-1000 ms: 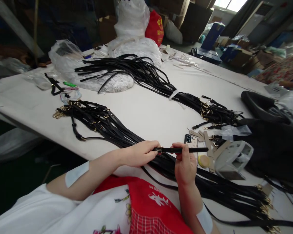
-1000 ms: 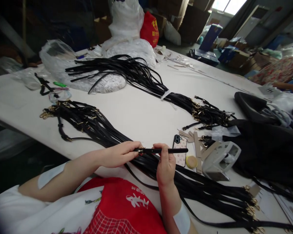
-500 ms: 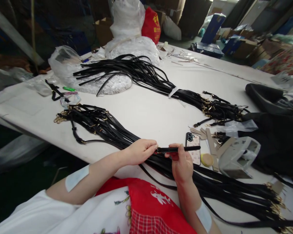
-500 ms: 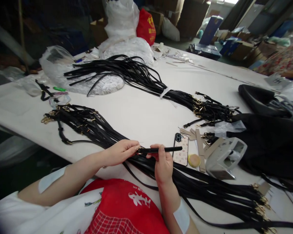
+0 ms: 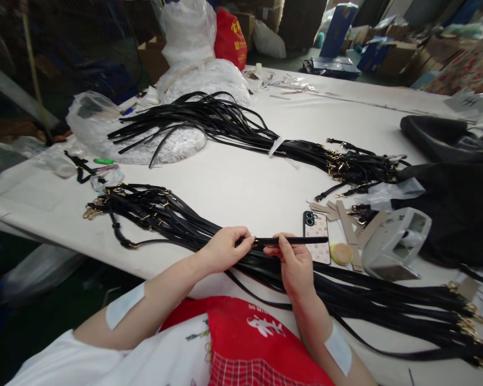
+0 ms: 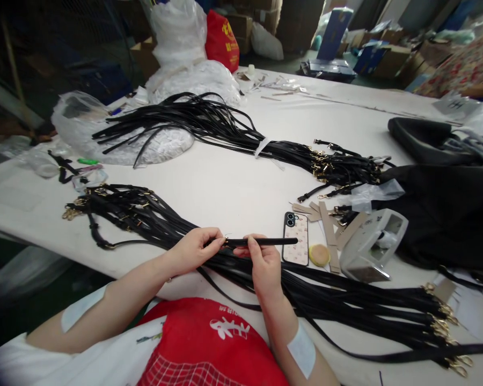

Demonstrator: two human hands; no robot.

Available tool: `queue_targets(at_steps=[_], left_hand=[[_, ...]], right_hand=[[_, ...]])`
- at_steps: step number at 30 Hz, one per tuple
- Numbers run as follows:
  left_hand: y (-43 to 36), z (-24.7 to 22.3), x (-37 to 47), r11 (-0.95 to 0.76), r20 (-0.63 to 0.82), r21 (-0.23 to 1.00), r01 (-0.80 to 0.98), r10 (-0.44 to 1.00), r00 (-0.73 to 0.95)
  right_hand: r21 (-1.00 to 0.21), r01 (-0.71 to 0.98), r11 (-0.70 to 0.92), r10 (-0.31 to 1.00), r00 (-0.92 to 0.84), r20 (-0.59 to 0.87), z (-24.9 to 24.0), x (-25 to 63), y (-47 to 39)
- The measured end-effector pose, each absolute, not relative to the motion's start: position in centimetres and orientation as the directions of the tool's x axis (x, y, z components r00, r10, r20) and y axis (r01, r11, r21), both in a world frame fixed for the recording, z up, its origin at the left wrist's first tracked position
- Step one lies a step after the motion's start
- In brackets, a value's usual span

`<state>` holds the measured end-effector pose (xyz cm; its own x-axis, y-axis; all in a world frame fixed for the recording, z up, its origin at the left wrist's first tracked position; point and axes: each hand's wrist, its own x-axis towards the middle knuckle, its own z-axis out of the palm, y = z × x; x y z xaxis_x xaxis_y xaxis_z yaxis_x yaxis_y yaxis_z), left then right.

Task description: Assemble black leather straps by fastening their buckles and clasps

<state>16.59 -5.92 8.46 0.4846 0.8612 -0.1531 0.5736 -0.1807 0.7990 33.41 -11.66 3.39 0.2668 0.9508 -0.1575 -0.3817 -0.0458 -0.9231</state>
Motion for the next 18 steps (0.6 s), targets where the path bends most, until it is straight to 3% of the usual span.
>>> queue_targets(at_steps=[7,15,18], left_hand=[[-5.8,8.5,17.2,-0.201,-0.155,0.752,0.628,0.872,0.464],[-6.7,9.0,18.2,-0.263,-0.130,0.589,0.764,0.903,0.410],[-7.0,9.1,18.4,-0.299,-0.121,0.584,0.755,0.887,0.445]], right_hand=[[-0.938,-0.345,-0.026,0.954,0.273,-0.127,3.4,33.6,-11.9],[-0.996,-0.088,0.024,0.967,0.254,0.000,4.1,33.3,-12.6],[-0.998,-0.040,0.055,0.965,0.257,0.043,4.2,33.4,-12.7]])
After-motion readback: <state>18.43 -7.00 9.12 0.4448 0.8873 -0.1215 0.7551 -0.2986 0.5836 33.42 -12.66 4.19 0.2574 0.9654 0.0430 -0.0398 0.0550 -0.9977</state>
